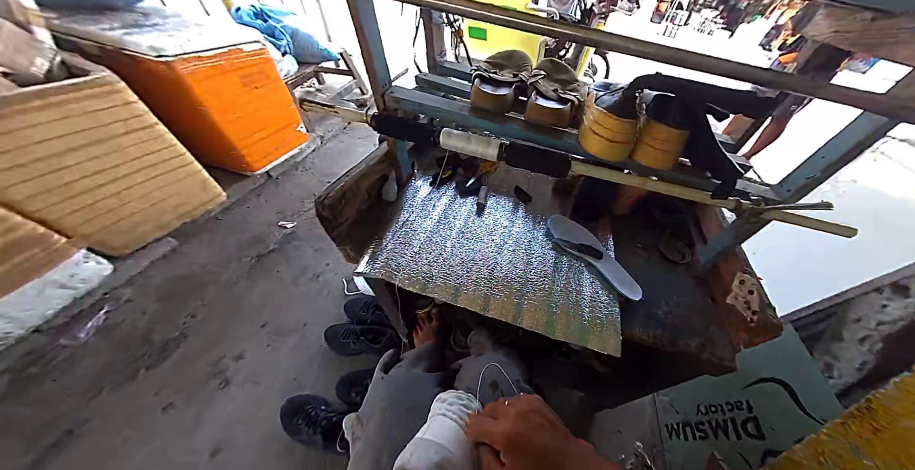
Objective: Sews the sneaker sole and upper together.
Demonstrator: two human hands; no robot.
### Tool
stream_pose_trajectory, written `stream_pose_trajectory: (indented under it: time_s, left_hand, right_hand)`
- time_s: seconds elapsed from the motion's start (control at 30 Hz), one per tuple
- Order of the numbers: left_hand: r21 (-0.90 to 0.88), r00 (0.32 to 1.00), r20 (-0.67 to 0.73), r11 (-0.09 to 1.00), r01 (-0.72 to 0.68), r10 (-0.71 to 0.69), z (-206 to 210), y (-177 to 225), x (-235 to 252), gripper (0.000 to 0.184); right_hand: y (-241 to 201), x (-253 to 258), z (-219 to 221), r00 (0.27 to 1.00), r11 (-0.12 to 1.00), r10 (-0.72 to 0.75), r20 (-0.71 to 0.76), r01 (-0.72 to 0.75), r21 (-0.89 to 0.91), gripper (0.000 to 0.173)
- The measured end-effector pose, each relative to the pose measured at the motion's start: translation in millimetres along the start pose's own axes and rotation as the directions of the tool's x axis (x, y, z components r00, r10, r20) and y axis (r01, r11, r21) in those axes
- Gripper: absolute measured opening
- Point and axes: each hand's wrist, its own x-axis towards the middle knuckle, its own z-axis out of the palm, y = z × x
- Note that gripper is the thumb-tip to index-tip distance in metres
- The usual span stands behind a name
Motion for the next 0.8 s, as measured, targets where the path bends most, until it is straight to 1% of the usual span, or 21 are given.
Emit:
stream_pose_trajectory:
  time_s: [0.03, 0.07, 0.1, 0.13, 0.2, 0.27, 0.3, 0.33, 0.4, 0.47, 0.53, 0.57, 0.63, 0.7, 0.8]
  left_hand:
    - [0.006, 1.000, -0.007, 1.000, 0.002, -0.002, -1, 2, -1, 0.036]
    - [0.045, 0.999, -0.051, 0.999, 0.013, -0.011, 1, -2, -4, 0.034]
    - [0.088, 0.995, -0.099, 0.995, 0.038, -0.029, 4, -8, -12, 0.031]
    - [0.126, 0.988, -0.151, 0.991, 0.052, -0.033, 9, -13, -21, 0.030]
    - [0.181, 0.977, -0.211, 0.982, 0.057, -0.017, 13, -17, -26, 0.028]
    - [0.135, 0.984, -0.175, 0.989, 0.063, -0.039, 9, -15, -21, 0.026]
    - [0.101, 0.986, -0.163, 0.994, 0.047, -0.030, 8, -15, -20, 0.025]
    - [0.076, 0.984, -0.178, 0.997, 0.007, 0.006, 9, -17, -19, 0.024]
    - [0.081, 0.950, -0.277, 0.988, -0.128, 0.145, 16, -19, -19, 0.024]
    - [0.104, 0.898, -0.358, 0.966, -0.235, 0.257, 21, -24, -21, 0.022]
    - [0.100, 0.864, -0.392, 0.949, -0.301, 0.315, 22, -30, -21, 0.021]
    - [0.112, 0.857, -0.391, 0.941, -0.318, 0.336, 21, -32, -21, 0.022]
    - [0.164, 0.872, -0.345, 0.937, -0.309, 0.348, 19, -31, -21, 0.024]
    - [0.246, 0.894, -0.282, 0.927, -0.283, 0.348, 19, -29, -20, 0.021]
    - [0.349, 0.910, -0.218, 0.899, -0.265, 0.353, 19, -25, -17, 0.015]
  right_hand:
    - [2, -1, -7, 0.998, 1.000, -0.006, 0.068, 0.004, 0.025, 0.016]
    - [4, -1, -16, 0.989, 0.999, 0.001, 0.149, -0.008, 0.044, 0.019]
    - [5, 0, -21, 0.981, 0.999, 0.005, 0.194, -0.014, 0.044, 0.023]
    - [4, 0, -23, 0.980, 0.999, 0.008, 0.200, -0.014, 0.029, 0.024]
    - [1, 3, -24, 0.988, 0.999, 0.009, 0.154, -0.003, -0.036, 0.028]
    - [3, 4, -22, 0.996, 0.994, 0.026, 0.090, -0.017, -0.109, 0.036]
    - [6, 3, -20, 0.999, 0.989, 0.037, 0.040, -0.030, -0.145, 0.045]
    - [9, 1, -18, 0.999, 0.984, 0.053, -0.006, -0.053, -0.173, 0.055]
    - [16, -3, -17, 0.994, 0.967, 0.081, -0.078, -0.098, -0.236, 0.069]
    - [23, -11, -23, 0.981, 0.952, 0.156, -0.117, -0.180, -0.247, 0.075]
    - [39, -26, -35, 0.946, 0.916, 0.294, -0.135, -0.319, -0.242, 0.078]
    - [49, -35, -40, 0.925, 0.891, 0.348, -0.151, -0.376, -0.253, 0.080]
    - [60, -52, -41, 0.894, 0.857, 0.425, -0.138, -0.447, -0.256, 0.084]
    - [55, -61, -32, 0.904, 0.883, 0.425, -0.051, -0.426, -0.199, 0.086]
    - [49, -67, -14, 0.914, 0.918, 0.397, 0.085, -0.396, -0.030, 0.091]
